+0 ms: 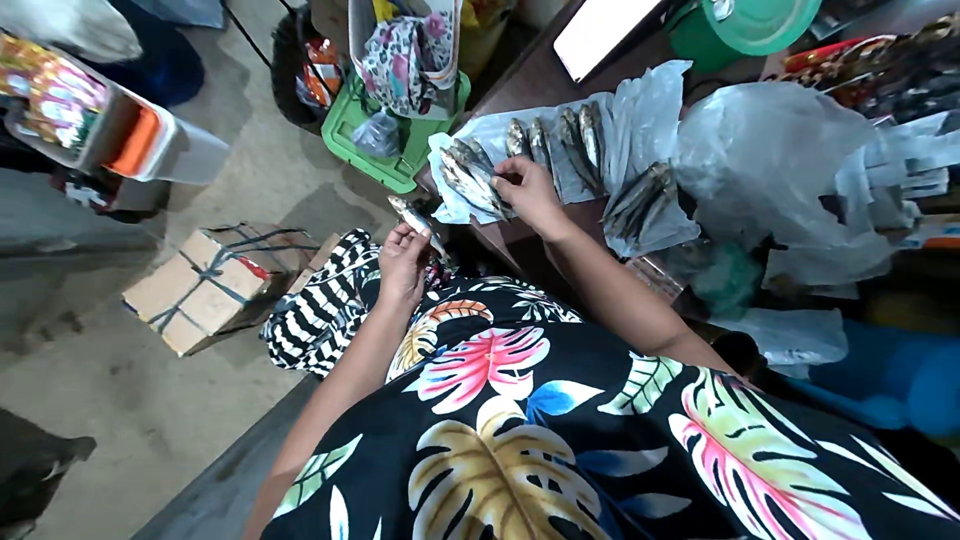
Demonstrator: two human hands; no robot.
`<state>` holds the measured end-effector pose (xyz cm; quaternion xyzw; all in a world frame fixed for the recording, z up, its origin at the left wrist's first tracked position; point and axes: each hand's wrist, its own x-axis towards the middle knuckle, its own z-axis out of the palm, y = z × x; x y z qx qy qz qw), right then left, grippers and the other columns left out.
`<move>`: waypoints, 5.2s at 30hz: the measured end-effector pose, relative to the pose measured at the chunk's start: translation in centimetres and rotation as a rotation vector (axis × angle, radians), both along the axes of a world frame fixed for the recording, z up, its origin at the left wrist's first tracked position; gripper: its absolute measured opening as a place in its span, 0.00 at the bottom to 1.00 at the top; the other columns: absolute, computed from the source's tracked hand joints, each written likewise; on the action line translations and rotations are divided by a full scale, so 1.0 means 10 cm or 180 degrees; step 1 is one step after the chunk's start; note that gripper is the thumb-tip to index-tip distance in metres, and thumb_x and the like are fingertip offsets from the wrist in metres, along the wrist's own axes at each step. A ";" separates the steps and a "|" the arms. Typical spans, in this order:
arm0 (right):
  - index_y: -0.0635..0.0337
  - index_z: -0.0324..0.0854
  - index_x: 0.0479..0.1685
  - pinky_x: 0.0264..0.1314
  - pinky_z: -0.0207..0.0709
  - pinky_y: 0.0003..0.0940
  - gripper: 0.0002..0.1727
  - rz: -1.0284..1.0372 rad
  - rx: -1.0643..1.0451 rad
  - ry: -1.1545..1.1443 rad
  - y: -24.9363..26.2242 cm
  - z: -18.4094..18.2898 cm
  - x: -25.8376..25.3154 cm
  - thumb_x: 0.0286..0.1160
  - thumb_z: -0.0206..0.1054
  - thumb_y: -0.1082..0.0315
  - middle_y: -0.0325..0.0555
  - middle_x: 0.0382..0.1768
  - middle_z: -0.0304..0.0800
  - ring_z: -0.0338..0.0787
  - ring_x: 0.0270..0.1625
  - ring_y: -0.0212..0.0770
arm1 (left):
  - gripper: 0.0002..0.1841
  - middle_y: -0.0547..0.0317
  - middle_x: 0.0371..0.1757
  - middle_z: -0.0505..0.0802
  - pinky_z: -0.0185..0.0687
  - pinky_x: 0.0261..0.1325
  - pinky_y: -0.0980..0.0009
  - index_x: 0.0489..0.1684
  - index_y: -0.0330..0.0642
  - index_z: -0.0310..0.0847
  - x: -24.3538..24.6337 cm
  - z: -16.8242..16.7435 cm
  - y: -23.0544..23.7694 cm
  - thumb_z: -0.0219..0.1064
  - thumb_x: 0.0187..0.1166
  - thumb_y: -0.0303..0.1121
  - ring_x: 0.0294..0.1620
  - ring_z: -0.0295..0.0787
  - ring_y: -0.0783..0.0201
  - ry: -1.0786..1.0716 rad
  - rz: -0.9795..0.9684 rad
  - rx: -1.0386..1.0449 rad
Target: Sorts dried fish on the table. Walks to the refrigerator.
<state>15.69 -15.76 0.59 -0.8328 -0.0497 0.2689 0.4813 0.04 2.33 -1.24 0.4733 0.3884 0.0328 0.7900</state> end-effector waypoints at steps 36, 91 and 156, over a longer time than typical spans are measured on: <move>0.71 0.81 0.63 0.69 0.80 0.54 0.16 -0.1506 -0.1539 -0.0652 -2.10 0.24 -0.45 0.82 0.61 0.72 0.66 0.61 0.87 0.89 0.62 0.60 | 0.09 0.63 0.40 0.92 0.91 0.49 0.66 0.54 0.45 0.73 -0.09 0.15 -0.18 0.61 0.83 0.22 0.39 0.92 0.67 -0.0063 -0.0329 0.0301; 0.62 0.76 0.63 0.26 0.77 0.18 0.15 -0.2859 0.1812 0.0554 -2.01 0.28 -0.68 0.81 0.65 0.75 0.36 0.39 0.81 0.78 0.25 0.24 | 0.16 0.62 0.47 0.90 0.89 0.51 0.69 0.60 0.40 0.78 1.13 0.73 -1.08 0.69 0.76 0.21 0.43 0.90 0.68 -0.0772 -0.1764 0.0504; 0.72 0.72 0.70 0.58 0.85 0.59 0.27 -0.1658 -0.1495 -0.0212 -2.00 0.21 -0.34 0.78 0.70 0.64 0.66 0.50 0.90 0.93 0.50 0.61 | 0.22 0.64 0.37 0.93 0.90 0.54 0.65 0.54 0.52 0.84 0.53 0.47 -0.48 0.41 0.94 0.47 0.39 0.92 0.65 -0.0782 -0.0665 -0.1103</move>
